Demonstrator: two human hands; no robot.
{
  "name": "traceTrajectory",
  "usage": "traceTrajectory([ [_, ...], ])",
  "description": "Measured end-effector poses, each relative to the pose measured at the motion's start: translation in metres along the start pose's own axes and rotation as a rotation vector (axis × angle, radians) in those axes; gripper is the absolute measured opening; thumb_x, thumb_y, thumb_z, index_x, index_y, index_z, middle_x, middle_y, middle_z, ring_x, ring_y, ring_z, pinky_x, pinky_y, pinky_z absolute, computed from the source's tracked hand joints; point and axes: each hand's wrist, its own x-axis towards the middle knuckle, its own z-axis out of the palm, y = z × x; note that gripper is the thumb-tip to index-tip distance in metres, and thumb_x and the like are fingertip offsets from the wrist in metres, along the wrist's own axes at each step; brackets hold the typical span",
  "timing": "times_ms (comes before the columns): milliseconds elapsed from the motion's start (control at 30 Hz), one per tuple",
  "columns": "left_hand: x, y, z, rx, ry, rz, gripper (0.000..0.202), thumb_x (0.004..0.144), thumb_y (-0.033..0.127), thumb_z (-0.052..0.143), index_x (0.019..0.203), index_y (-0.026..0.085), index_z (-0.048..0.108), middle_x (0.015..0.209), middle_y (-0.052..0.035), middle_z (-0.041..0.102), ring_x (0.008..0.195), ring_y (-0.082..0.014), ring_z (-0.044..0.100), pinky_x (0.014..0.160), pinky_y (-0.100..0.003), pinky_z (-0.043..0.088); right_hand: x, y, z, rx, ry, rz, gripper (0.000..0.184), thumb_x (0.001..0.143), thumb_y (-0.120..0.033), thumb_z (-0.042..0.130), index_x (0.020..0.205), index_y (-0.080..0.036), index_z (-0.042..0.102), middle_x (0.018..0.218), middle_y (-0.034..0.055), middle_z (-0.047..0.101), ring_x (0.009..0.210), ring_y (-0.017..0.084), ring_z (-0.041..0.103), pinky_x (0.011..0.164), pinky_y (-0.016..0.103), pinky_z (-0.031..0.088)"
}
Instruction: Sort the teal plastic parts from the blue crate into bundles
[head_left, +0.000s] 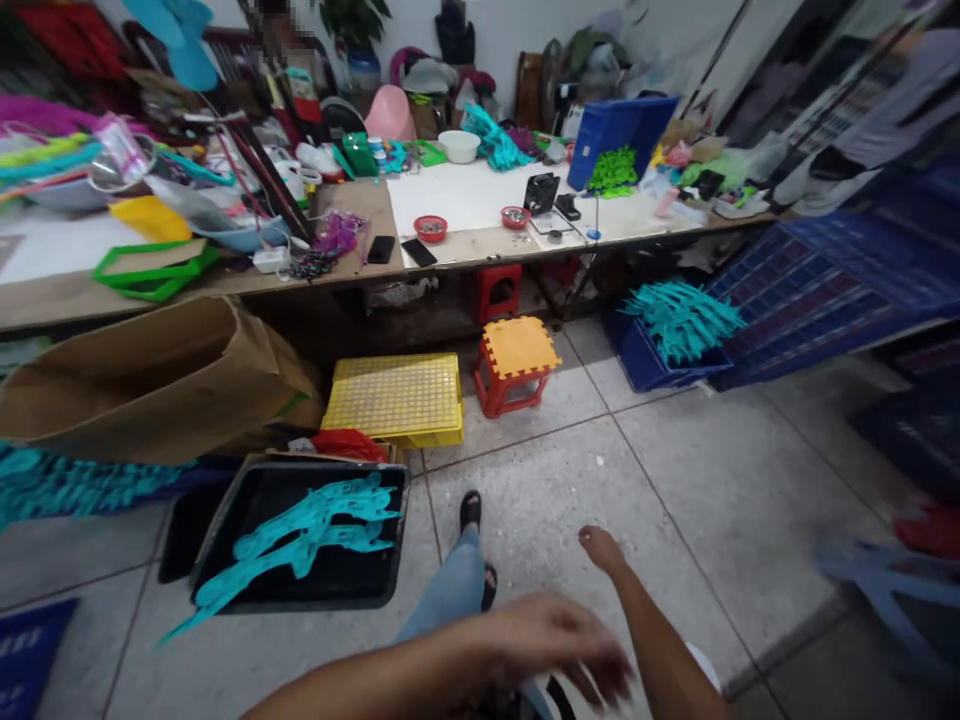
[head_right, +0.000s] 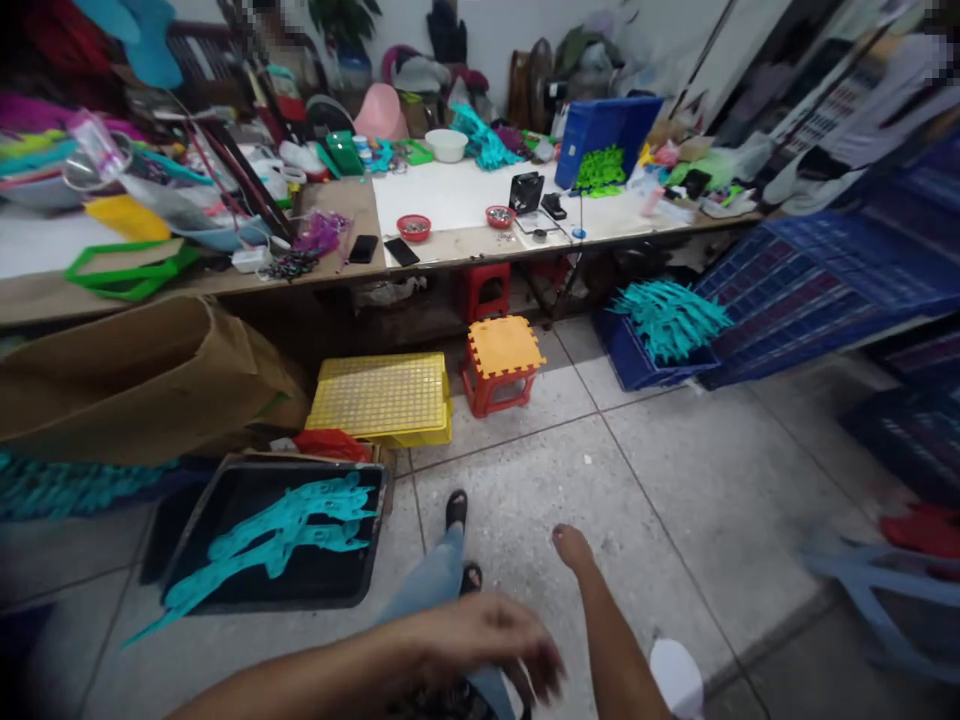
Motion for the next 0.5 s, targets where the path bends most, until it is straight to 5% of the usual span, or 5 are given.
traceTrajectory([
  [167,0.039,0.027,-0.132,-0.256,0.668,-0.028,0.048,0.062,0.055,0.072,0.083,0.012,0.065,0.077,-0.007,0.066,0.068,-0.0145,0.059,0.066,-0.026,0.045,0.076,-0.052,-0.044,-0.045,-0.028,-0.132,0.03,0.088,-0.019,0.047,0.109,-0.014,0.067,0.105,0.0101,0.07,0.1,0.018,0.063,0.085,0.025,0.042],
  [300,0.083,0.056,-0.233,-0.318,0.869,-0.099,0.035,0.067,0.043,0.07,0.081,0.013,0.061,0.074,-0.0053,0.063,0.067,-0.0144,0.057,0.066,-0.026,0.045,0.145,-0.075,-0.091,-0.114,-0.057,-0.162,0.031,0.087,-0.02,0.047,0.108,-0.015,0.069,0.104,0.0079,0.071,0.098,0.016,0.064,0.082,0.02,0.042],
  [367,0.115,0.078,-0.263,-0.331,0.912,-0.116,0.032,0.066,0.042,0.07,0.078,0.014,0.059,0.073,-0.0039,0.061,0.067,-0.0146,0.056,0.066,-0.026,0.044,0.182,-0.085,-0.117,-0.175,-0.076,-0.157,0.031,0.087,-0.021,0.046,0.108,-0.015,0.069,0.104,0.0081,0.071,0.098,0.017,0.064,0.082,0.021,0.043],
  [500,0.19,0.119,-0.294,-0.398,0.969,-0.119,0.025,0.068,0.038,0.069,0.073,0.015,0.059,0.069,-0.0012,0.057,0.068,-0.0146,0.053,0.066,-0.026,0.042,0.259,-0.118,-0.169,-0.353,-0.032,-0.191,0.038,0.089,-0.021,0.041,0.118,-0.012,0.063,0.113,0.0142,0.065,0.107,0.024,0.059,0.091,0.03,0.042],
])
